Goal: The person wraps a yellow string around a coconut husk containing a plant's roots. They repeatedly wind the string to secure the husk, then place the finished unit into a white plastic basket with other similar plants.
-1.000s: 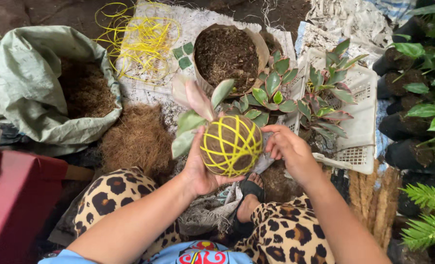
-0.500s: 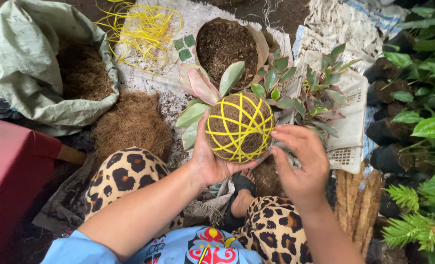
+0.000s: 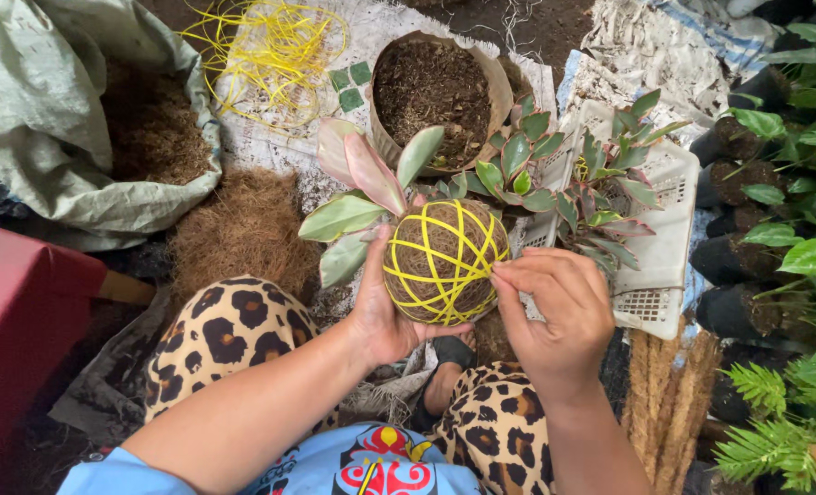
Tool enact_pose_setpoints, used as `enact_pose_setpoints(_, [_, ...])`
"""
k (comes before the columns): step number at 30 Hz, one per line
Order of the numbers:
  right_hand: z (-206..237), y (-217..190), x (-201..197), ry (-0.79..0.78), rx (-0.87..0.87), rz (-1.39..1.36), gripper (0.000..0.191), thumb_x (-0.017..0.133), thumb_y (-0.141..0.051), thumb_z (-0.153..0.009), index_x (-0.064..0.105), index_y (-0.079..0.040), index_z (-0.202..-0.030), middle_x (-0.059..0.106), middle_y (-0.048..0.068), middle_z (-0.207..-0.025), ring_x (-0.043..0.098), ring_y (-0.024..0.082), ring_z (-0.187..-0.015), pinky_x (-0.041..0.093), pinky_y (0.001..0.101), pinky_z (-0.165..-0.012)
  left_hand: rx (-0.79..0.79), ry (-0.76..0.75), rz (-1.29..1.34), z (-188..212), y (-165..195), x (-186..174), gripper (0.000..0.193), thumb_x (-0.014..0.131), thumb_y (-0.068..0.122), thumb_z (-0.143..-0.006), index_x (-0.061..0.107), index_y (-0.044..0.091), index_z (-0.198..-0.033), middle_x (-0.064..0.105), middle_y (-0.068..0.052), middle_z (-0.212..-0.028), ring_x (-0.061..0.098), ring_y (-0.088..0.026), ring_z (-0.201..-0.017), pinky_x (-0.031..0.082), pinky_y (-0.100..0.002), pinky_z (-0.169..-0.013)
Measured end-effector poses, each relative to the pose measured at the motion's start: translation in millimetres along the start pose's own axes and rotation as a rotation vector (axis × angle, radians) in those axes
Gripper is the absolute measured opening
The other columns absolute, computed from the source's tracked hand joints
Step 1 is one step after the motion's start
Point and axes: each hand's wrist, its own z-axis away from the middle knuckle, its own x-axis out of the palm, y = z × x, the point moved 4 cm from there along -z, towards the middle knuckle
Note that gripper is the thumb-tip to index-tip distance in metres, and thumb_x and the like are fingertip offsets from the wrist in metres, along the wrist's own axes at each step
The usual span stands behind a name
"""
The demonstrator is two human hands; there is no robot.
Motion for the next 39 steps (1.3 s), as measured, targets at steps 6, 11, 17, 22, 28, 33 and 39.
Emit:
enact_pose_setpoints(6, [-7, 5, 6, -0.017, 0.041, 0.009, 0.017, 0.083, 0.001, -0.081, 0.07, -0.006, -0.09, 0.072, 0.009, -0.096, 0.069, 0.027, -0.097, 0.054, 0.037, -0.087, 0.063, 0.011, -0.011, -7, 4, 0, 0.1, 0.032, 0.09, -0.077, 0.052, 0.022, -0.147, 0.063, -0.014, -0.142, 0.064, -0.038, -0.124, 0.051, -0.067, -0.097])
enact_pose_setpoints(11, [-12, 10, 9, -0.036, 0.056, 0.049, 0.018, 0.084, -0.004, -0.083, 0.07, -0.007, -0.094, 0.072, 0.008, -0.096, 0.068, 0.026, -0.093, 0.052, 0.0372, -0.084, 0.09, 0.012, -0.025, -15, 4, -4, 0.099, 0.031, 0.089, -0.079, 0.052, 0.02, -0.147, 0.064, -0.014, -0.14, 0.065, -0.036, -0.123, 0.051, -0.064, -0.097])
enact_pose_setpoints(17, [-14, 9, 17, -0.036, -0.012, 0.234, 0.019, 0.079, -0.005, -0.079, 0.073, -0.008, -0.096, 0.071, 0.005, -0.096, 0.067, 0.026, -0.092, 0.051, 0.0393, -0.083, 0.117, 0.052, -0.07, -28, 5, -14, 0.097, 0.032, 0.087, -0.08, 0.053, 0.018, -0.146, 0.066, -0.013, -0.138, 0.066, -0.031, -0.121, 0.054, -0.059, -0.097])
enact_pose_setpoints(22, [-17, 20, 26, -0.055, -0.012, 0.246, 0.013, 0.077, -0.003, -0.077, 0.069, -0.008, -0.086, 0.069, 0.006, -0.091, 0.067, 0.027, -0.087, 0.051, 0.04, -0.077, 0.149, 0.114, -0.11, -37, 4, -21, 0.094, 0.034, 0.085, -0.082, 0.057, 0.018, -0.143, 0.069, -0.012, -0.134, 0.068, -0.03, -0.118, 0.054, -0.058, -0.097])
enact_pose_setpoints(28, [-18, 37, 34, -0.077, 0.042, 0.196, 0.012, 0.075, -0.002, -0.075, 0.067, -0.008, -0.082, 0.067, 0.007, -0.084, 0.067, 0.028, -0.08, 0.055, 0.0395, -0.072, 0.165, 0.163, -0.135, -44, 4, -28, 0.091, 0.033, 0.083, -0.082, 0.058, 0.019, -0.14, 0.069, -0.011, -0.131, 0.069, -0.029, -0.115, 0.055, -0.06, -0.095])
enact_pose_setpoints(33, [-11, 57, 37, -0.144, 0.138, 0.056, 0.01, 0.074, -0.003, -0.075, 0.069, -0.008, -0.083, 0.069, 0.006, -0.083, 0.069, 0.025, -0.075, 0.055, 0.0361, -0.069, 0.156, 0.169, -0.173, -45, 5, -31, 0.091, 0.034, 0.084, -0.082, 0.058, 0.018, -0.141, 0.069, -0.011, -0.132, 0.069, -0.028, -0.116, 0.055, -0.059, -0.095])
enact_pose_setpoints(39, [-3, 102, 45, -0.408, 0.378, -0.4, 0.007, 0.071, -0.005, -0.081, 0.07, -0.005, -0.087, 0.07, 0.002, -0.084, 0.065, 0.01, -0.074, 0.054, 0.0251, -0.071, 0.114, 0.185, -0.235, -39, 10, -30, 0.091, 0.034, 0.083, -0.081, 0.057, 0.019, -0.142, 0.069, -0.011, -0.134, 0.069, -0.028, -0.118, 0.055, -0.058, -0.095])
